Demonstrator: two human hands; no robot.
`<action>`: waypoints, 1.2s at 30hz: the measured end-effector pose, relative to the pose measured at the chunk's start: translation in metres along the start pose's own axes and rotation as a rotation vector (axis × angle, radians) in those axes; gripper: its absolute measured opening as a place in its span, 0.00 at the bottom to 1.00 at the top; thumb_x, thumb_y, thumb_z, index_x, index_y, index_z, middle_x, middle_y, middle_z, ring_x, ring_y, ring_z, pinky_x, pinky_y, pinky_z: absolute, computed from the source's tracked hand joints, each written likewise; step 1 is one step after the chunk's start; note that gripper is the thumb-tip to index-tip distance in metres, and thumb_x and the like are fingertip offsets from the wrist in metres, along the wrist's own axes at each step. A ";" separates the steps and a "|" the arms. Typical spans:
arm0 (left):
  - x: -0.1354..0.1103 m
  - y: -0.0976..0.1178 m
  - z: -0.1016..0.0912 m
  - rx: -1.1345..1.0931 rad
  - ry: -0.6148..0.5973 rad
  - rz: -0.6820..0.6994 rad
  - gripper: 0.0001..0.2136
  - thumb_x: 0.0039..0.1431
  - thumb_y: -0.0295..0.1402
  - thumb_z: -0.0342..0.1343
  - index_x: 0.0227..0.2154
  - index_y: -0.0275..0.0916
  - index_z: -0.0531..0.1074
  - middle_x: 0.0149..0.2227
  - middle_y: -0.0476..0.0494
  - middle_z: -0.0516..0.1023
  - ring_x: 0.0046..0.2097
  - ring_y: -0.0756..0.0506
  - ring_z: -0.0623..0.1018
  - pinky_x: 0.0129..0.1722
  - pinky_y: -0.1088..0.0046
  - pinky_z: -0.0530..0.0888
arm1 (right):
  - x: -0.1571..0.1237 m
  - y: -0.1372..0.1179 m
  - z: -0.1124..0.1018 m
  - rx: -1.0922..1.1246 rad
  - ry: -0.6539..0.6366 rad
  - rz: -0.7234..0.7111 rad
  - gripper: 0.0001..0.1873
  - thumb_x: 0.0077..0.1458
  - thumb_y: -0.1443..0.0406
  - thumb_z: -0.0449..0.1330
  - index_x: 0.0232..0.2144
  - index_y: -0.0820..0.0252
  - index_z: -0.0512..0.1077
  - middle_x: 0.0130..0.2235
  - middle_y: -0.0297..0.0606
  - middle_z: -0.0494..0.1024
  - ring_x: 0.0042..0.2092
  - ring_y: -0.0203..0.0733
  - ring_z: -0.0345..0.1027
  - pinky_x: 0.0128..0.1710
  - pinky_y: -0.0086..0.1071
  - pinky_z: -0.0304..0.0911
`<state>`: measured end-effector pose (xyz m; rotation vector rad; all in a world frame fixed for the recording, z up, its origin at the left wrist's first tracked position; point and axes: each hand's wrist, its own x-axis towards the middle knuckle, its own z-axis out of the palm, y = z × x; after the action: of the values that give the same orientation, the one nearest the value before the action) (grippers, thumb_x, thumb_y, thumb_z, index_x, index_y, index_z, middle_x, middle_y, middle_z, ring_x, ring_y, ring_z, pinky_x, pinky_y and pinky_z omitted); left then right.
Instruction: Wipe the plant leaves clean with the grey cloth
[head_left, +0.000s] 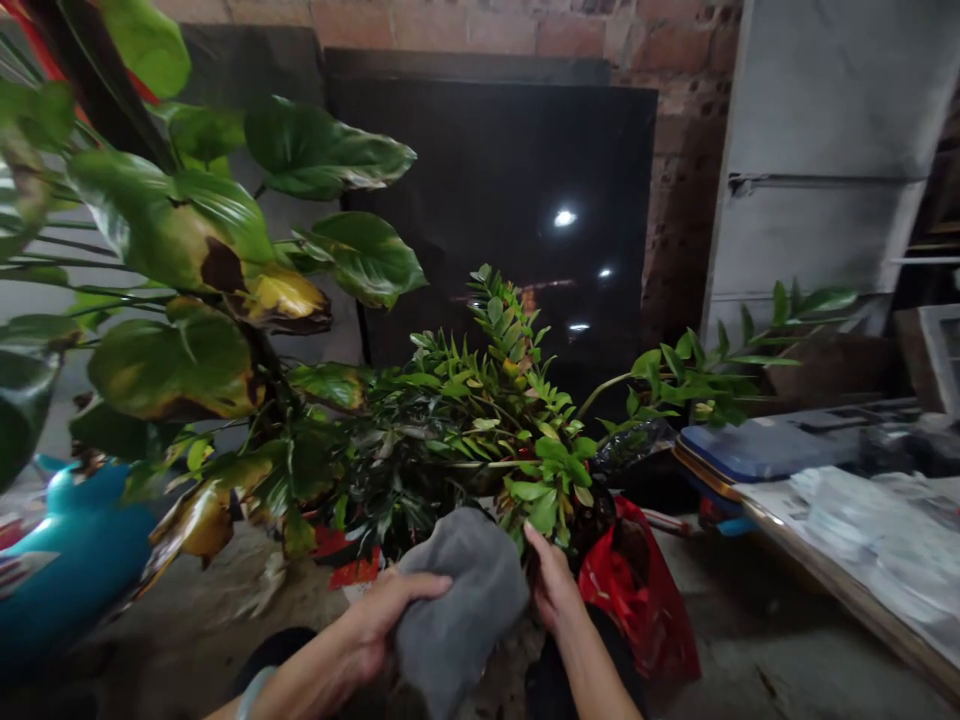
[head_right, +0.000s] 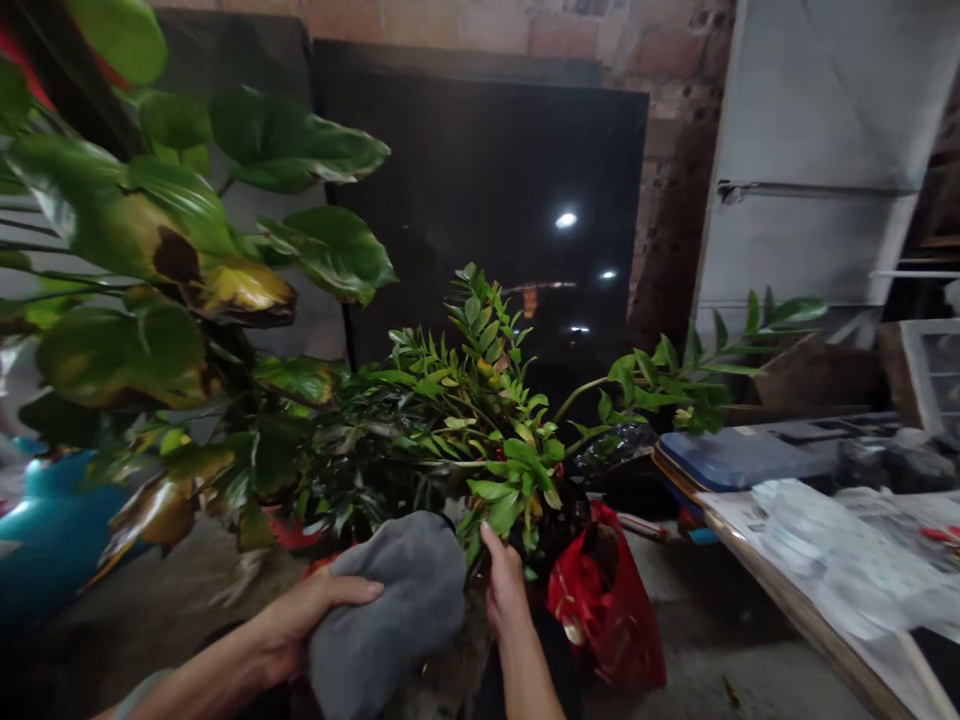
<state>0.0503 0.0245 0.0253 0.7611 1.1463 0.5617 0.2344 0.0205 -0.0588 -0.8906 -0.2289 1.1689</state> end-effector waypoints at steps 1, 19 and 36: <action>-0.013 0.003 -0.006 0.008 -0.026 0.006 0.13 0.30 0.31 0.67 0.25 0.37 0.76 0.23 0.43 0.81 0.28 0.41 0.79 0.32 0.67 0.74 | 0.000 -0.001 0.000 0.011 0.000 0.019 0.21 0.25 0.58 0.72 0.25 0.61 0.74 0.25 0.37 0.79 0.34 0.48 0.74 0.33 0.37 0.68; -0.050 0.031 -0.043 -0.036 0.025 0.394 0.12 0.33 0.27 0.65 0.28 0.38 0.78 0.27 0.44 0.82 0.29 0.41 0.78 0.30 0.70 0.72 | 0.001 0.001 0.006 0.117 0.111 0.126 0.19 0.26 0.64 0.69 0.27 0.55 0.72 0.24 0.27 0.79 0.25 0.41 0.72 0.29 0.35 0.70; -0.084 0.012 -0.074 -0.494 0.299 0.258 0.13 0.36 0.22 0.62 0.31 0.35 0.74 0.21 0.44 0.80 0.23 0.42 0.78 0.25 0.70 0.75 | 0.003 0.012 0.015 0.186 0.113 0.110 0.16 0.32 0.65 0.67 0.29 0.53 0.72 0.24 0.23 0.79 0.25 0.38 0.72 0.24 0.31 0.69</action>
<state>-0.0468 -0.0120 0.0684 0.4025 1.1205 1.1566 0.2181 0.0316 -0.0584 -0.8091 0.0211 1.2161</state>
